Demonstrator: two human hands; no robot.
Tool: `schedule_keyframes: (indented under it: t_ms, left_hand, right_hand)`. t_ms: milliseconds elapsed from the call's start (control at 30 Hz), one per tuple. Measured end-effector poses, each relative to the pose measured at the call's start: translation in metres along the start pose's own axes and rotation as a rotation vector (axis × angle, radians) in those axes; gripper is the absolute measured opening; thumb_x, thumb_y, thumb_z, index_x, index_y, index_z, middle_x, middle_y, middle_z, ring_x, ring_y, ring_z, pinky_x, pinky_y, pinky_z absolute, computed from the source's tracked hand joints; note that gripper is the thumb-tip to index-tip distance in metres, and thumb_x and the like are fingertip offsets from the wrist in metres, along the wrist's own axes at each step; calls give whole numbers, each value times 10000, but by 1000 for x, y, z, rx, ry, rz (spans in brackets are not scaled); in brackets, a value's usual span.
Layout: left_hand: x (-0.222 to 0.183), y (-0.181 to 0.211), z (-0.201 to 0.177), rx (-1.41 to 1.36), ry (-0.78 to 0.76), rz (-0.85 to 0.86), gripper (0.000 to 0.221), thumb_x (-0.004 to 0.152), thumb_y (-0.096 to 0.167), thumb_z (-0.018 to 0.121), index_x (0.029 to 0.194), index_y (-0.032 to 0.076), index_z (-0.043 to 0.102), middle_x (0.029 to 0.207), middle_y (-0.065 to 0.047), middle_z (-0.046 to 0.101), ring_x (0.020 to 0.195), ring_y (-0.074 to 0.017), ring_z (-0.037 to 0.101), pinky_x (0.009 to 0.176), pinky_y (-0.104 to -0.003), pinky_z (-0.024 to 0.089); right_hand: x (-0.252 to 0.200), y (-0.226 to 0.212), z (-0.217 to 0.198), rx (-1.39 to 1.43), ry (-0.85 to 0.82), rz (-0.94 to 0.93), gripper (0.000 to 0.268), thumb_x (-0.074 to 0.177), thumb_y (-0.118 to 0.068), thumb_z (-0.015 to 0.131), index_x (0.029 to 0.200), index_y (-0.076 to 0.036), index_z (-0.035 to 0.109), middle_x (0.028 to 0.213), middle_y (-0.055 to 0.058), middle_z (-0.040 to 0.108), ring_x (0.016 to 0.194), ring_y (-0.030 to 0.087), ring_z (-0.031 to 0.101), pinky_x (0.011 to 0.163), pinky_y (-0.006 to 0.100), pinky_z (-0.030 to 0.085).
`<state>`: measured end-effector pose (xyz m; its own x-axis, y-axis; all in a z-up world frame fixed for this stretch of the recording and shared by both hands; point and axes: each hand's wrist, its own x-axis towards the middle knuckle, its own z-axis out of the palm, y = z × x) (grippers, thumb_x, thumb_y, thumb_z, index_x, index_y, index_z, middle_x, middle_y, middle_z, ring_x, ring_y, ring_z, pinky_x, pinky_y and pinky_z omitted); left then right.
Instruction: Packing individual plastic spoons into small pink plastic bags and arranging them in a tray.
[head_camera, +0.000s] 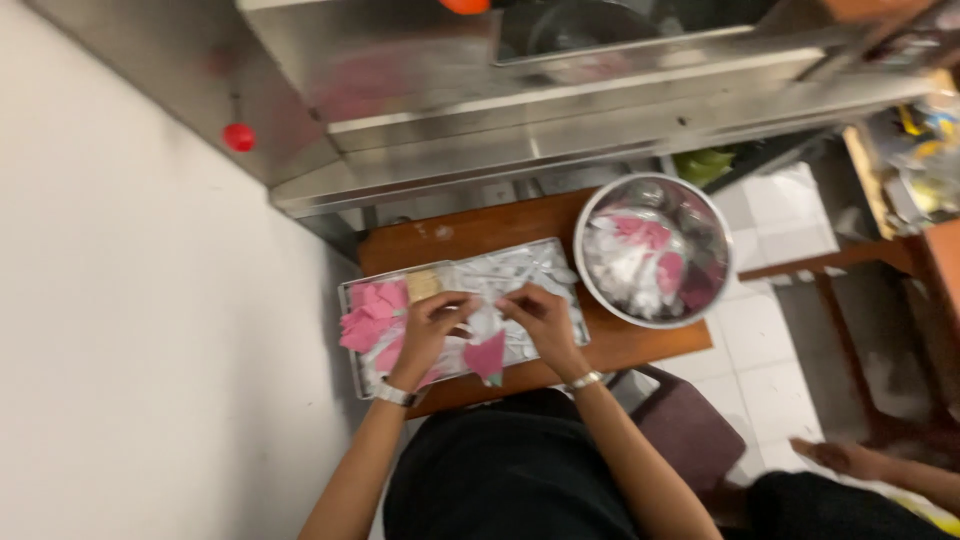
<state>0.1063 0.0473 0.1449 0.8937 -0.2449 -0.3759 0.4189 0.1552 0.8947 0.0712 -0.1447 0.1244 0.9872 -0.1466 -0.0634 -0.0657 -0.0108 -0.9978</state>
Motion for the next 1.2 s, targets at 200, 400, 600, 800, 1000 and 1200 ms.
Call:
schedule_keyframes:
  t_ms: [200,400,600,800,1000,1200]
  left_hand:
    - [1,10,13,23,67,10,328,862,166,790,1149,30,708,1020,-120,674,842,-177,659,671,-361,644]
    - [3,2,1,113,122,-20,226,881,114,766,1087,52,695,959,-109,686,815,-219,684,691,-363,628]
    - [7,-15,1,-33,292,-109,217,910,55,709,1093,61,593,986,-130,681,758,-275,721,688,-421,656]
    - [-4,-34,40,-110,302,-178,198,892,-9,679,1027,56,549,1071,-179,691,841,-348,742,749,-421,648]
    - [-4,-44,57,22,216,-224,286,930,22,645,1197,5,543,1100,-256,714,889,-394,747,810,-445,618]
    - [-7,-110,4,965,100,-314,266,947,289,646,1197,198,643,1122,-67,776,977,-260,764,848,-400,624]
  right_hand:
    - [3,27,-13,93,-281,105,492,882,-51,761,1338,-1,583,1087,178,635,867,219,674,817,385,597]
    - [-3,38,-39,-129,-449,214,284,879,-181,786,1140,-87,725,824,82,655,732,144,594,695,322,546]
    - [-11,63,-74,141,-365,536,334,827,-151,815,1116,-49,681,824,48,629,745,175,639,699,330,556]
    - [-20,147,-95,886,161,837,137,906,-151,761,871,-129,631,886,2,679,903,250,748,930,438,601]
    - [14,134,-151,875,518,620,169,957,-164,720,931,-123,558,931,18,509,938,280,658,925,504,560]
    - [81,257,-282,281,804,472,168,980,-222,719,1129,-180,655,986,54,652,720,184,611,643,317,604]
